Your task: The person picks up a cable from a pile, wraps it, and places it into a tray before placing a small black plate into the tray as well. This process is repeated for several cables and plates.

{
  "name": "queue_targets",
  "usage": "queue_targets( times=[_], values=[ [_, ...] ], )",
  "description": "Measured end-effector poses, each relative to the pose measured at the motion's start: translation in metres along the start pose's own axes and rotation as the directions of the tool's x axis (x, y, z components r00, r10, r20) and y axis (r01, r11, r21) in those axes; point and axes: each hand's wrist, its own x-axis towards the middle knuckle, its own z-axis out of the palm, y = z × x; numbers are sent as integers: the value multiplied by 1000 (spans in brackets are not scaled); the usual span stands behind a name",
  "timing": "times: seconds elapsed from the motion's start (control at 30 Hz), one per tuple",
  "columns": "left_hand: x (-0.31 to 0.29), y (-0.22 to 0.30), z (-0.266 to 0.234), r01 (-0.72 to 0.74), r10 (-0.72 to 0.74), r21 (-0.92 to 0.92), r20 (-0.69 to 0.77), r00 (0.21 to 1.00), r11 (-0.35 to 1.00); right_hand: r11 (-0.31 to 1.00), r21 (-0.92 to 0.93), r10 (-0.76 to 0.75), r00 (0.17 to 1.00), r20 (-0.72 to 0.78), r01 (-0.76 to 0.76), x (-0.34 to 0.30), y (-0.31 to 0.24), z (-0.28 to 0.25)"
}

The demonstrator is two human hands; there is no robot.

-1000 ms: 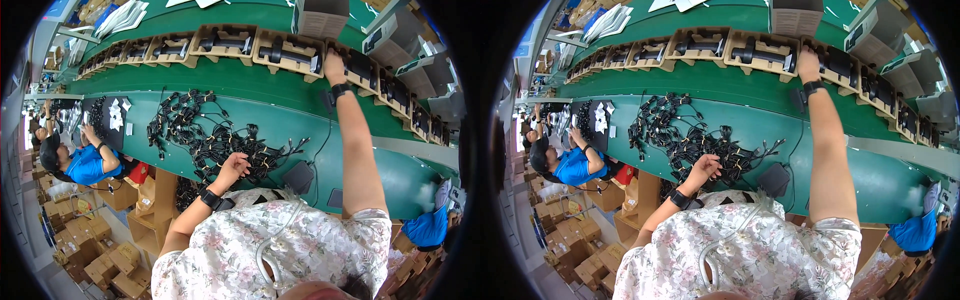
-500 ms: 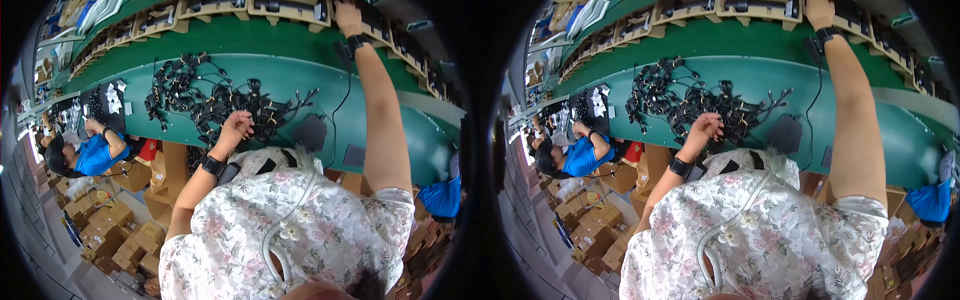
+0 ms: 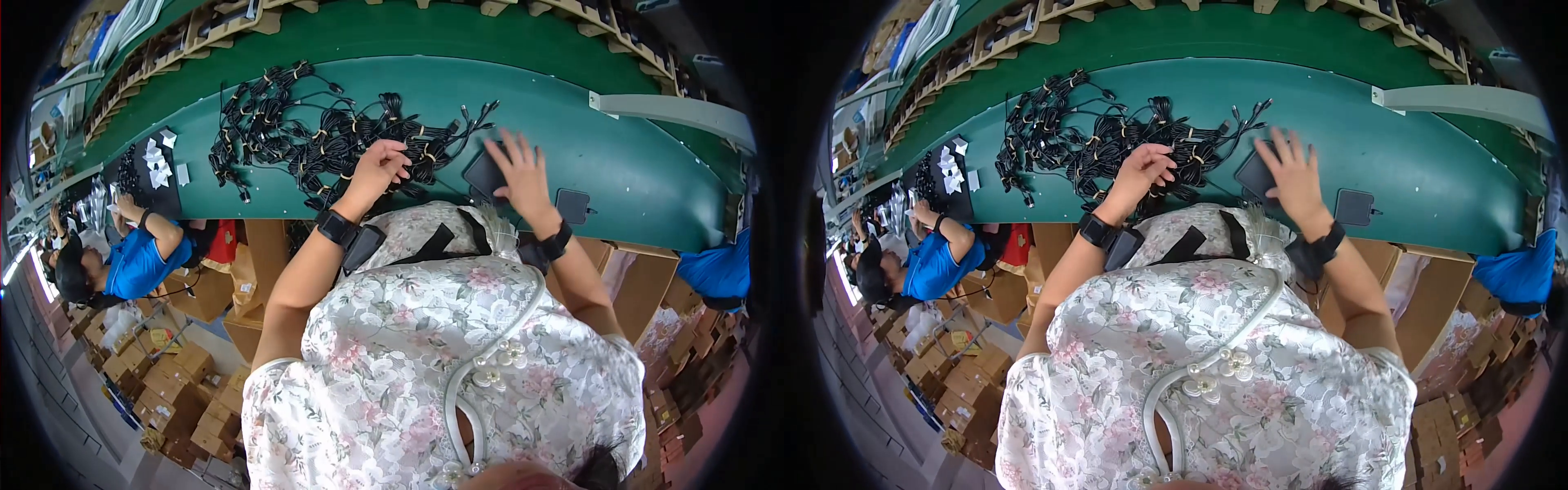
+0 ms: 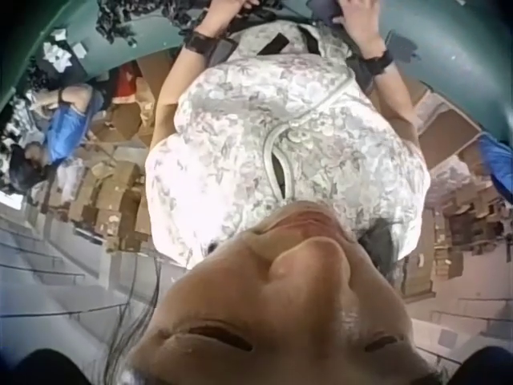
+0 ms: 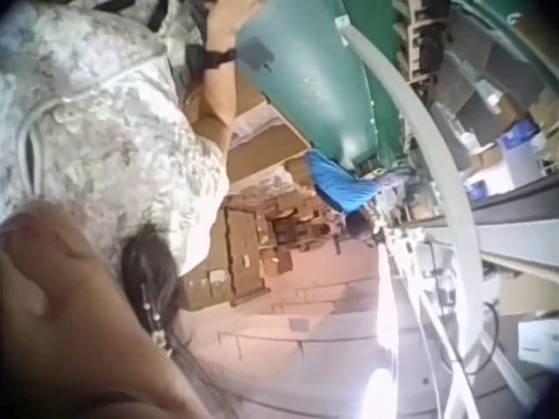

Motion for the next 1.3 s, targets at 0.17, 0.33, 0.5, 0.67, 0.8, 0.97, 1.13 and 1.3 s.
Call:
queue_targets(
  times=[0.17, 0.33, 0.5, 0.67, 0.8, 0.97, 1.13, 1.3],
  values=[
    [7, 4, 6, 35, -37, 36, 65, 997, 999, 918, -309, -256, 967, 14, 248, -3, -1, 18],
    [6, 3, 7, 14, -15, 16, 94, 995, 1000, 973, -218, -22, 970, 242, 76, 20, 11, 14],
    [5, -5, 0, 49, -48, -11, 28, 998, 999, 989, 115, -118, 955, 273, 90, 35, 57, 22],
    [1, -17, -3, -9, 8, -73, -10, 1000, 997, 856, 511, 0, 988, -155, 81, 115, 73, -43],
    [-7, -15, -2, -15, 10, -84, -60, 998, 996, 656, 754, 303, 901, -309, 38, 200, 82, -106],
    [-23, -7, -5, -26, 3, -174, -128, 992, 984, 654, 744, 326, 837, -440, 137, 284, 159, -96],
    [-36, -5, -16, -80, 10, -230, -288, 958, 970, 958, 279, 202, 839, -505, -63, 327, 205, -82],
    [-40, -6, -35, -133, 57, -158, -412, 909, 978, 944, 246, 276, 934, -228, -219, 301, 149, -102]
  ],
)
